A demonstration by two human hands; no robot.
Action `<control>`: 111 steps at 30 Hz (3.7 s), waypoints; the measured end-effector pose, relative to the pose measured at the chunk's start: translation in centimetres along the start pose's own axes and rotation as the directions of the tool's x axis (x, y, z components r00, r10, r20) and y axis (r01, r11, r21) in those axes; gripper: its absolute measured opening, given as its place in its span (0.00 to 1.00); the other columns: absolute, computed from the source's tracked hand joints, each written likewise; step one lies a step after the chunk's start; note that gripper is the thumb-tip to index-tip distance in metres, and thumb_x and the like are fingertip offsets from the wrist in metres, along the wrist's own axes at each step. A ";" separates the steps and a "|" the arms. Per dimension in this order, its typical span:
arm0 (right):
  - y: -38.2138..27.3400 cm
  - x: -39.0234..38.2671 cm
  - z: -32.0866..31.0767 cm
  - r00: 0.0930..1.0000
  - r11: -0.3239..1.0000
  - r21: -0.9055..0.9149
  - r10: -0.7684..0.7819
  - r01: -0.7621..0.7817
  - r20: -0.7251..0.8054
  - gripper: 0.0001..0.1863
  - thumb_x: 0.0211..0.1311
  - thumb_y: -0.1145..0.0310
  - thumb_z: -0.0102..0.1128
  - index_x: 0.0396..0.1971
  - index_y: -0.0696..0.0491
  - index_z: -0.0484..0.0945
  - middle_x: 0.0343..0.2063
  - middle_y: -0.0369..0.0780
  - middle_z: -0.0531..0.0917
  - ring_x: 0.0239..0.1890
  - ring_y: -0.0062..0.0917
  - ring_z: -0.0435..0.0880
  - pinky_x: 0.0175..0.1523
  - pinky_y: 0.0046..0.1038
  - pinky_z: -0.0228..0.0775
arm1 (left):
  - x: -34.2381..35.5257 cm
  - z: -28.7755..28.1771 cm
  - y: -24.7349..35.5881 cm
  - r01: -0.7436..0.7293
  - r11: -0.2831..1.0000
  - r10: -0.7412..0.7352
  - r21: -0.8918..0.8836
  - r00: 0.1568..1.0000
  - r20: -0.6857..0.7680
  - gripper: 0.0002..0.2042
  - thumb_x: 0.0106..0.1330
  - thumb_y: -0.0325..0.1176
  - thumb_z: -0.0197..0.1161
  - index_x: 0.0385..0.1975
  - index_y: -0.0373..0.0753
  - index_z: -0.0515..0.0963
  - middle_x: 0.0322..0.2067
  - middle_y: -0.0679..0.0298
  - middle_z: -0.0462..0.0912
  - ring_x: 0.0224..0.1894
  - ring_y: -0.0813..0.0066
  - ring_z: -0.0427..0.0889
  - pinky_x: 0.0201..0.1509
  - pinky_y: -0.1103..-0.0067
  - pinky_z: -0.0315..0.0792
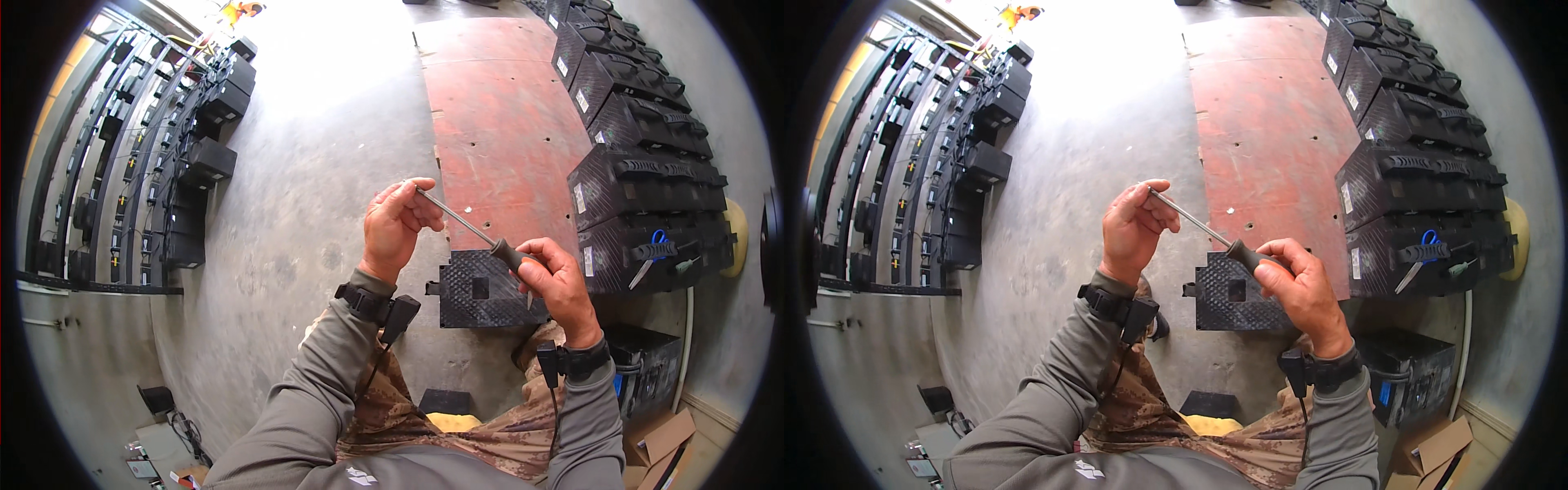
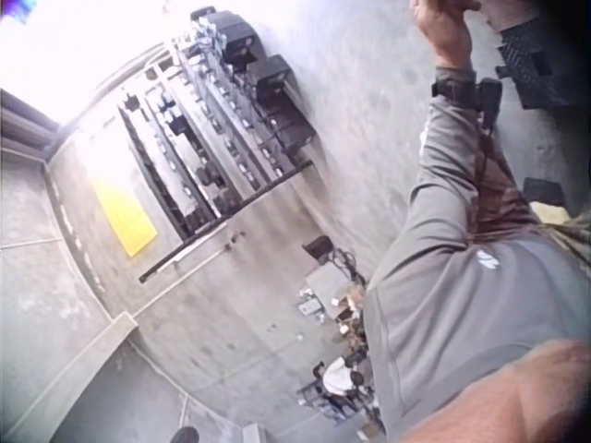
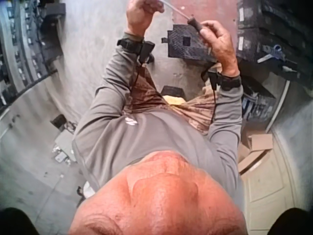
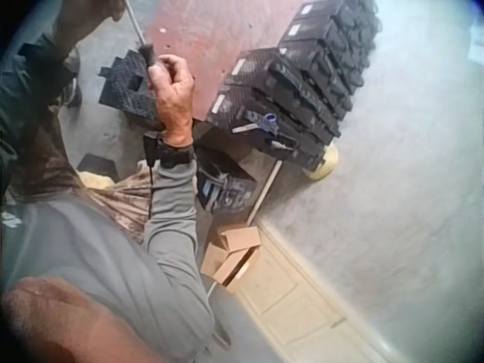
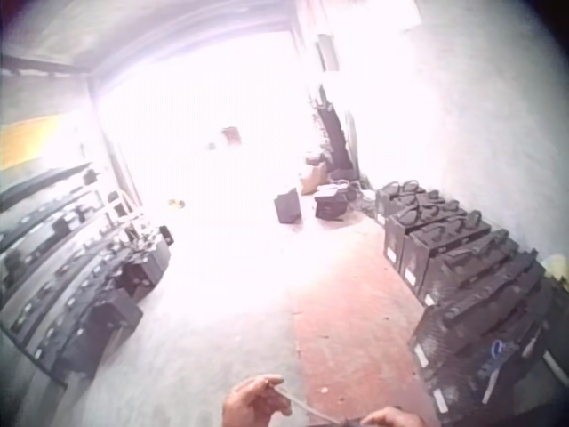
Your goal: Use a screwdriver to unscrew or tighten components on a battery casing.
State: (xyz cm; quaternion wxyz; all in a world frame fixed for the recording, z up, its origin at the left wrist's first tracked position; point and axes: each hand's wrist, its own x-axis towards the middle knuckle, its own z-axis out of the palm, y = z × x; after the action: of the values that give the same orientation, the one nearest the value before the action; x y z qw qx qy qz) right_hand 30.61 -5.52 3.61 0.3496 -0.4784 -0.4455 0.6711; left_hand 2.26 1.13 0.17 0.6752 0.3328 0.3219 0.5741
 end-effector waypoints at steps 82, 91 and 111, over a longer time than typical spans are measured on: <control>0.9 -0.5 -0.9 1.000 0.986 -0.165 0.007 -0.004 0.017 0.19 0.61 0.73 0.66 0.52 0.59 0.78 0.39 0.34 0.81 0.40 0.17 0.78 0.47 0.21 0.73 | 0.1 1.2 -0.9 0.046 0.996 -0.044 -0.083 0.999 0.019 0.11 0.75 0.33 0.54 0.42 0.32 0.79 0.25 0.56 0.85 0.27 0.63 0.85 0.33 0.71 0.80; 0.2 -0.7 -0.6 0.998 0.997 -0.058 0.047 -0.044 0.043 0.17 0.65 0.74 0.60 0.53 0.59 0.78 0.38 0.33 0.81 0.37 0.13 0.78 0.41 0.18 0.74 | 0.1 1.1 -0.8 0.038 0.997 -0.039 -0.060 0.999 -0.017 0.11 0.74 0.33 0.56 0.39 0.32 0.80 0.24 0.57 0.83 0.26 0.62 0.85 0.31 0.70 0.79; 1.1 -0.2 -5.4 0.936 0.895 0.317 -0.236 0.314 -0.262 0.14 0.66 0.74 0.58 0.51 0.60 0.73 0.43 0.43 0.82 0.44 0.29 0.87 0.47 0.30 0.85 | 0.0 2.1 -0.8 0.155 0.983 -0.150 0.101 0.987 -0.056 0.13 0.76 0.35 0.55 0.45 0.31 0.81 0.30 0.58 0.85 0.32 0.67 0.86 0.37 0.72 0.82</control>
State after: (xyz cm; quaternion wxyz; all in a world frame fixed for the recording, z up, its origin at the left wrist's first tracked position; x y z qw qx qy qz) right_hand 35.73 -4.68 1.92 0.5682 -0.4099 -0.3401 0.6273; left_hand 4.40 0.86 0.72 0.6908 0.3284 0.3926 0.5107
